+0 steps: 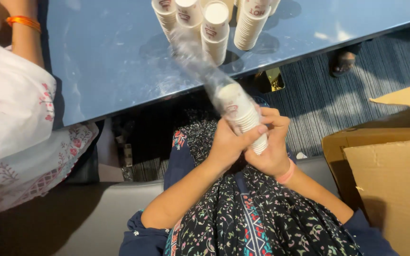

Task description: The recorder is packaging stacks of paper cups into clear plastic sleeves.

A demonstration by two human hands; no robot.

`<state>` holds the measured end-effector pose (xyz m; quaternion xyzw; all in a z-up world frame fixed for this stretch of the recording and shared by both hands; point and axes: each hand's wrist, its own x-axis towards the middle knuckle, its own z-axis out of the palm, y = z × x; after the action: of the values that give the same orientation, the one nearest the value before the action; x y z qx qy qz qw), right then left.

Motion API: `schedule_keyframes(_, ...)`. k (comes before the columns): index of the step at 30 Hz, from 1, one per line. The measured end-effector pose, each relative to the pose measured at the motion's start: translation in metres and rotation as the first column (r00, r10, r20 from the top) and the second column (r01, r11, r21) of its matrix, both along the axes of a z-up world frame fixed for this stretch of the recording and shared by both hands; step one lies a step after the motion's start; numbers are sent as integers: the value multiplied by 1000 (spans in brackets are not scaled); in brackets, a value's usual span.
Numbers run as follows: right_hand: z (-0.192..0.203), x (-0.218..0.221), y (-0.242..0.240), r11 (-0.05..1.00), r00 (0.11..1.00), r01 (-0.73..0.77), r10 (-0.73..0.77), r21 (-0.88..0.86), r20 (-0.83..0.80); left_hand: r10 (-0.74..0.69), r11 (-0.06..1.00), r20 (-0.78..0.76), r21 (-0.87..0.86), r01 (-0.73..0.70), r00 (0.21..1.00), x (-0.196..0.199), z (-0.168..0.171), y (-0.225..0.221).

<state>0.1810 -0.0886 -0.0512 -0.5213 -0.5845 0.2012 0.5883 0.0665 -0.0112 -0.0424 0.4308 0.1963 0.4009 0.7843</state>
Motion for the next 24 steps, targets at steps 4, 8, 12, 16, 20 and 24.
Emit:
schedule_keyframes(4, -11, 2, -1, 998, 961, -52, 61, 39, -268, -62, 988, -116, 137, 78, 991, -10, 18, 7)
schedule_keyframes(8, -15, 1, -2, 991, 982, -50, 71, 122, -176, 20, 981, 104, 188, -39, 994, -19, 62, 24)
schedule_keyframes(12, -17, 0, -4, 996, 997, -75, 77, 58, -26, 172, 965, 217, 160, -209, 961, -14, 60, 24)
schedule_keyframes(16, 1, -5, 2, 983, 980, 72, -101, 166, 171, 262, 965, 141, -54, -257, 955, 6, 37, 8)
schedule_keyframes(20, -11, -6, -1, 969, 958, 168, -203, 180, 202, 178, 976, 143, -150, -156, 974, 12, 36, -1)
schedule_keyframes(24, -11, -8, 7, 959, 992, 67, -35, 275, -120, 31, 989, 75, -144, -20, 997, 7, 25, 1)
